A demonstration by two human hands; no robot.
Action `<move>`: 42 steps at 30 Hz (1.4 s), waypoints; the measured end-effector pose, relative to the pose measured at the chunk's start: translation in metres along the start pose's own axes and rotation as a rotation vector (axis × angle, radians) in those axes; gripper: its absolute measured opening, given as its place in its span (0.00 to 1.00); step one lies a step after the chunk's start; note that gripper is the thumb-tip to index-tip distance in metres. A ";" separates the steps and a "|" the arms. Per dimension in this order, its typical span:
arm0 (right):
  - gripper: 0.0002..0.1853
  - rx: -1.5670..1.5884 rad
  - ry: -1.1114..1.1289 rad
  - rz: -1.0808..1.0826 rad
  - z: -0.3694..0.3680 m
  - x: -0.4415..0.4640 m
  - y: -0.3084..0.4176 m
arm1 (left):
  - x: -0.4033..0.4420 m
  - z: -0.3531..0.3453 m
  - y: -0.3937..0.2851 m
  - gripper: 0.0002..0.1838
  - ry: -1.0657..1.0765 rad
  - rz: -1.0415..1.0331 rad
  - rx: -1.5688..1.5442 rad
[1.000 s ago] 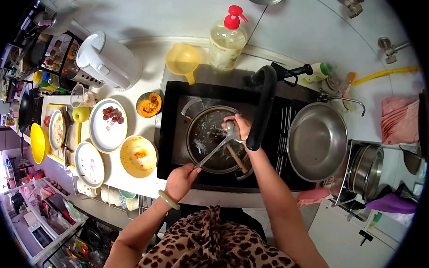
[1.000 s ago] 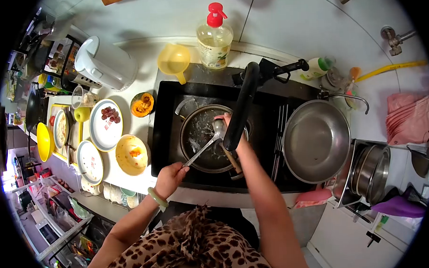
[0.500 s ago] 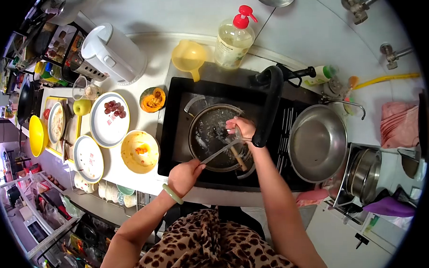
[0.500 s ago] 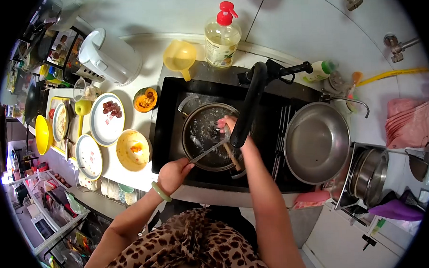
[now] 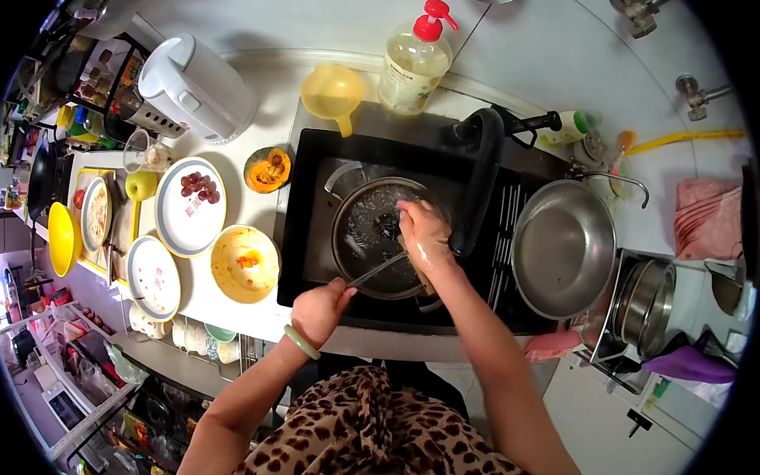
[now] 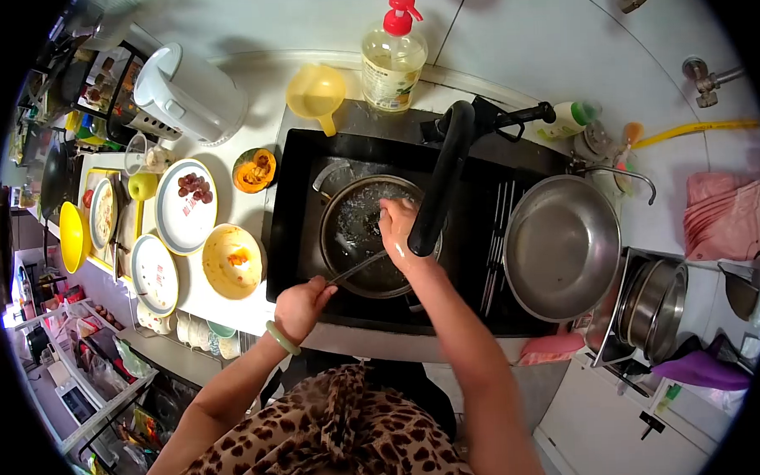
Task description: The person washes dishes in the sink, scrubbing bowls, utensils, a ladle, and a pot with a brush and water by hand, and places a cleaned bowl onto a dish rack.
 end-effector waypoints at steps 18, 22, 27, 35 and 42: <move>0.14 0.619 -0.253 -0.273 -0.015 -0.020 -0.074 | 0.013 -0.054 0.029 0.19 0.398 0.312 -0.702; 0.13 0.034 -0.250 -0.099 0.027 -0.007 -0.026 | 0.020 -0.016 -0.001 0.19 0.106 0.078 -0.317; 0.13 -0.194 -0.109 0.203 0.022 0.004 0.019 | 0.024 -0.018 -0.008 0.18 0.109 0.084 -0.290; 0.14 -0.453 0.001 0.119 0.008 0.006 0.031 | 0.057 -0.063 -0.003 0.16 0.312 0.201 -0.612; 0.18 -0.528 0.126 0.194 0.016 0.009 0.024 | 0.058 -0.039 -0.022 0.15 0.216 0.038 -0.377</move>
Point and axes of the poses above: each hand's wrist, its own x-axis towards the middle knuckle, its own z-axis out of the back of the hand, y = z × x, the point moved 10 cm from there along x, towards the middle knuckle, and after that the axes turned 14 degrees about z, right-handed, at the moved point
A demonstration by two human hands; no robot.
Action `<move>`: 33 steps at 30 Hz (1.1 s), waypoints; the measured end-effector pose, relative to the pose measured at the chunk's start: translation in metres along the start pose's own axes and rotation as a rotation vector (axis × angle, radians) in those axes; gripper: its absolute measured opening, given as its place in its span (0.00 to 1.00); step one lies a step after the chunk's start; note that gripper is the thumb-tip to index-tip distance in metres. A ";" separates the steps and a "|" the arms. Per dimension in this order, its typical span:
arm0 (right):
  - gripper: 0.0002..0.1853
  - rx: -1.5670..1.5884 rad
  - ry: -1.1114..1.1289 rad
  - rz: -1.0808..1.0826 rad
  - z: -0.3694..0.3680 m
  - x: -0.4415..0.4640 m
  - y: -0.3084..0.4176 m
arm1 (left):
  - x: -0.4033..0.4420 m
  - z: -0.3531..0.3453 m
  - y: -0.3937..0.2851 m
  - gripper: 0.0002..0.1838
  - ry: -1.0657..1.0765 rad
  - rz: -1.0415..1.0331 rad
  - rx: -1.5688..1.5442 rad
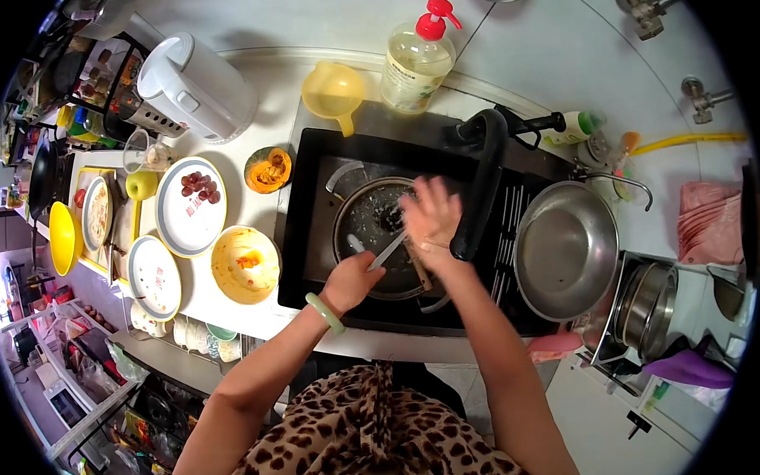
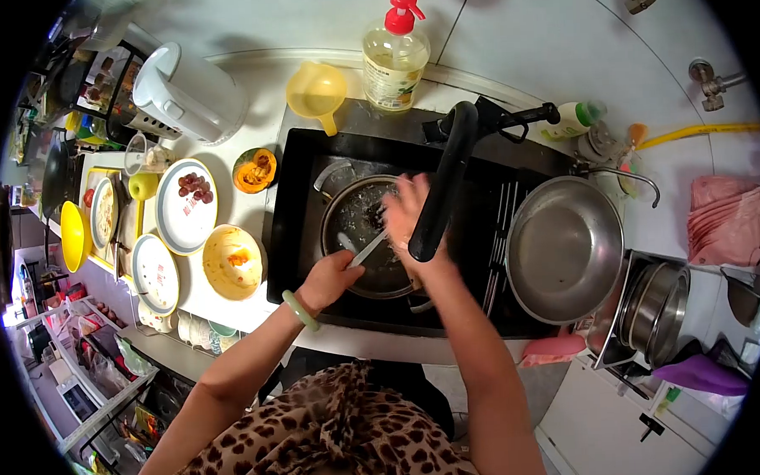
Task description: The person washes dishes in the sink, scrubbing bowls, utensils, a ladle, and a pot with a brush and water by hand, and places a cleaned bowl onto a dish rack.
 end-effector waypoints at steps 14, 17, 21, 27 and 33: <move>0.15 0.325 -0.132 -0.174 -0.055 -0.025 -0.067 | -0.019 0.001 0.002 0.13 0.024 0.042 0.205; 0.12 1.143 -0.101 -0.486 -0.094 -0.037 -0.079 | -0.032 0.010 -0.002 0.12 -0.075 -0.060 0.293; 0.08 1.490 -0.167 -0.874 -0.106 -0.052 -0.068 | -0.045 0.017 -0.005 0.10 -0.136 -0.108 0.408; 0.12 1.587 -0.459 -1.000 -0.148 -0.079 -0.082 | -0.055 0.019 0.008 0.09 -0.205 -0.124 0.503; 0.16 1.803 -0.349 -1.199 -0.151 -0.095 -0.073 | -0.065 0.034 0.012 0.11 -0.333 -0.263 0.507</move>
Point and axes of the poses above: each hand's wrist, its own x-axis towards the middle knuckle, its own z-axis out of the back of the hand, y = z × x, the point moved 10 cm from there along x, towards the middle knuckle, and after that the axes turned 14 degrees about z, right-handed, at the moved point
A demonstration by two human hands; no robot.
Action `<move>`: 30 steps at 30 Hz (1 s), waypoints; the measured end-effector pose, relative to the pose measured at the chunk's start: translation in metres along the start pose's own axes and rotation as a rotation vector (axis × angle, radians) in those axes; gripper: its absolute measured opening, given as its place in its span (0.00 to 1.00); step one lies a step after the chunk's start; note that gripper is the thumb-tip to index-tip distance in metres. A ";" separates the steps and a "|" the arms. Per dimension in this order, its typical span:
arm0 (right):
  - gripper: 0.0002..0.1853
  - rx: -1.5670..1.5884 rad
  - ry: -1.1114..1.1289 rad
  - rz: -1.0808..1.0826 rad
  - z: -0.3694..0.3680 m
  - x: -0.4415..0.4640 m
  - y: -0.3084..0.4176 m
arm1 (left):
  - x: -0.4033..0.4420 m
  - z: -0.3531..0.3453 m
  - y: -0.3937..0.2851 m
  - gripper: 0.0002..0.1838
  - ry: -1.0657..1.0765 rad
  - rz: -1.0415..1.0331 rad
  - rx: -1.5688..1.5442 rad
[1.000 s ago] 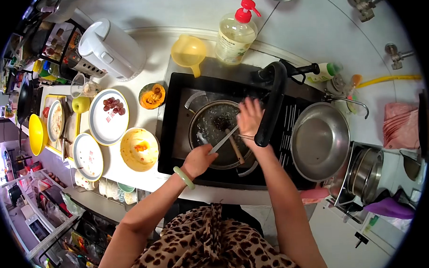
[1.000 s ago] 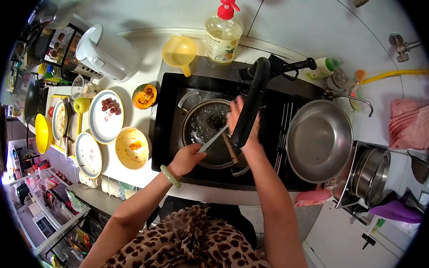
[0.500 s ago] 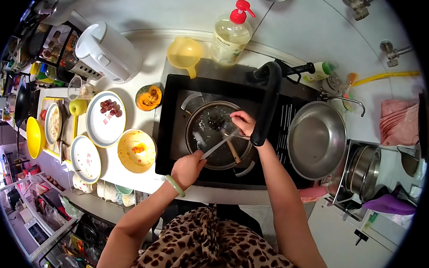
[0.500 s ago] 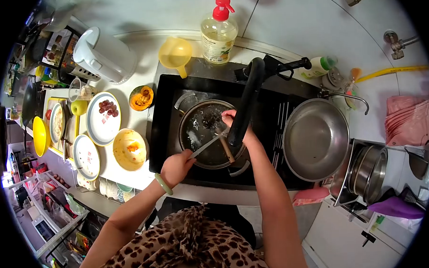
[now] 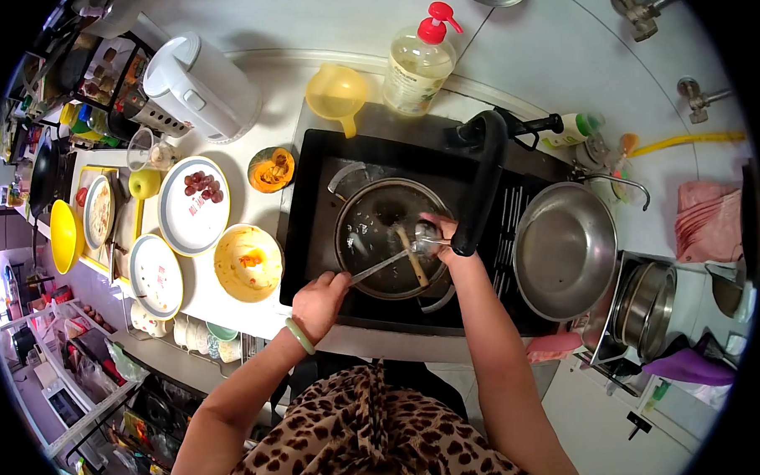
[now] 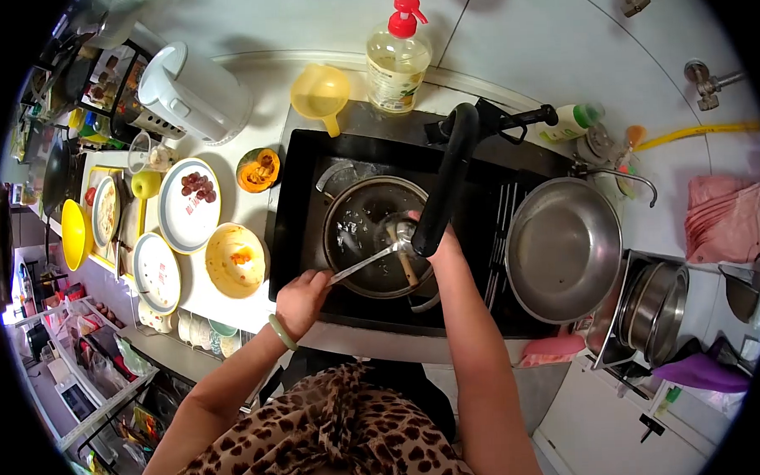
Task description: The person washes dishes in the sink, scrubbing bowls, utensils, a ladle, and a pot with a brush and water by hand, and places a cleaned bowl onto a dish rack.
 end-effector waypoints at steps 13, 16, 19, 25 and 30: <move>0.24 -0.521 0.385 0.280 -0.051 -0.042 0.022 | -0.041 -0.057 -0.004 0.13 0.983 0.843 -1.252; 0.26 -0.783 0.294 0.377 -0.044 -0.042 0.007 | -0.050 -0.049 -0.014 0.14 1.006 0.845 -1.229; 0.18 -0.901 0.194 0.244 -0.002 -0.038 -0.012 | -0.064 -0.056 -0.024 0.15 1.049 0.775 -1.183; 0.13 -0.832 0.056 0.320 0.018 -0.022 0.008 | -0.031 -0.053 -0.046 0.15 0.995 0.701 -1.176; 0.16 -0.531 0.139 0.149 -0.009 -0.022 -0.040 | -0.043 -0.042 -0.017 0.15 0.958 0.772 -1.138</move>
Point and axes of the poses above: each hand's wrist, its own x-axis towards the middle knuckle, its own z-axis out of the back of the hand, y = z × x, the point moved 10 cm from there along x, towards the middle knuckle, and after that the axes turned 14 degrees about z, right-handed, at the moved point
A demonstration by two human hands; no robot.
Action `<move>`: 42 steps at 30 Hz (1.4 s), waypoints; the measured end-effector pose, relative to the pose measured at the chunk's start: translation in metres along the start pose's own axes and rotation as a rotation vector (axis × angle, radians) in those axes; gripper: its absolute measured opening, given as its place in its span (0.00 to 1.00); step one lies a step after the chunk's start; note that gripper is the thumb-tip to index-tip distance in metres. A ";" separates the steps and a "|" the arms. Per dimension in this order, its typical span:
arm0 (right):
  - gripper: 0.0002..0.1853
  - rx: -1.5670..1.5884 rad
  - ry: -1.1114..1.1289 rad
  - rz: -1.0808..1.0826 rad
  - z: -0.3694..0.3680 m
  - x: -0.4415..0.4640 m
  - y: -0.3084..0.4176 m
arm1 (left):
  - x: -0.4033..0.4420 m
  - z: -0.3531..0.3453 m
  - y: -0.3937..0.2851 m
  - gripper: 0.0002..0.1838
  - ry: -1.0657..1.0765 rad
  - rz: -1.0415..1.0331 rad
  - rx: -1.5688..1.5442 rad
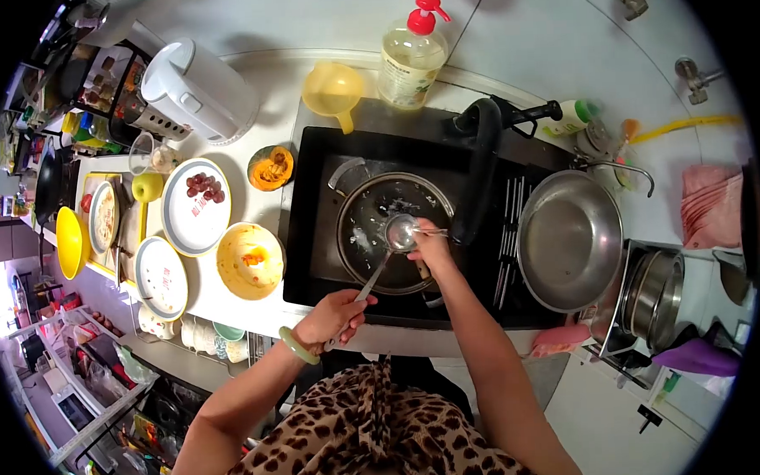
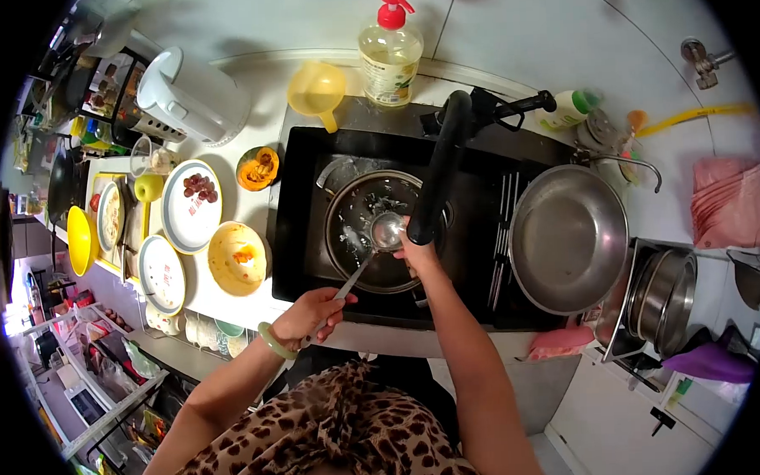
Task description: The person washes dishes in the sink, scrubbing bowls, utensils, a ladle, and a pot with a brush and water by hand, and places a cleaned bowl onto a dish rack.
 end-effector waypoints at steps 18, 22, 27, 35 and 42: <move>0.19 -0.059 -0.027 0.157 0.092 -0.002 0.071 | 0.019 -0.018 -0.046 0.15 0.088 -0.060 0.185; 0.18 -0.094 -0.200 0.294 0.124 -0.014 0.129 | 0.041 -0.034 -0.087 0.13 0.157 -0.063 0.249; 0.17 -0.059 -0.252 0.392 0.138 -0.030 0.169 | 0.049 -0.049 -0.117 0.13 0.136 -0.081 0.290; 0.18 -0.203 -0.332 0.629 0.156 -0.045 0.236 | -0.006 -0.019 -0.065 0.16 0.125 0.059 0.232; 0.28 -1.005 -0.426 0.921 0.120 -0.037 0.335 | -0.031 0.004 -0.026 0.19 0.136 0.075 0.083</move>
Point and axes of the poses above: each hand's wrist, its own x-axis towards the middle knuckle, its own z-axis out of the back of the hand, y = z × x, the point moved 10 cm from there along x, towards the middle knuckle, and after that the axes turned 14 degrees about z, right-handed, at the moved point
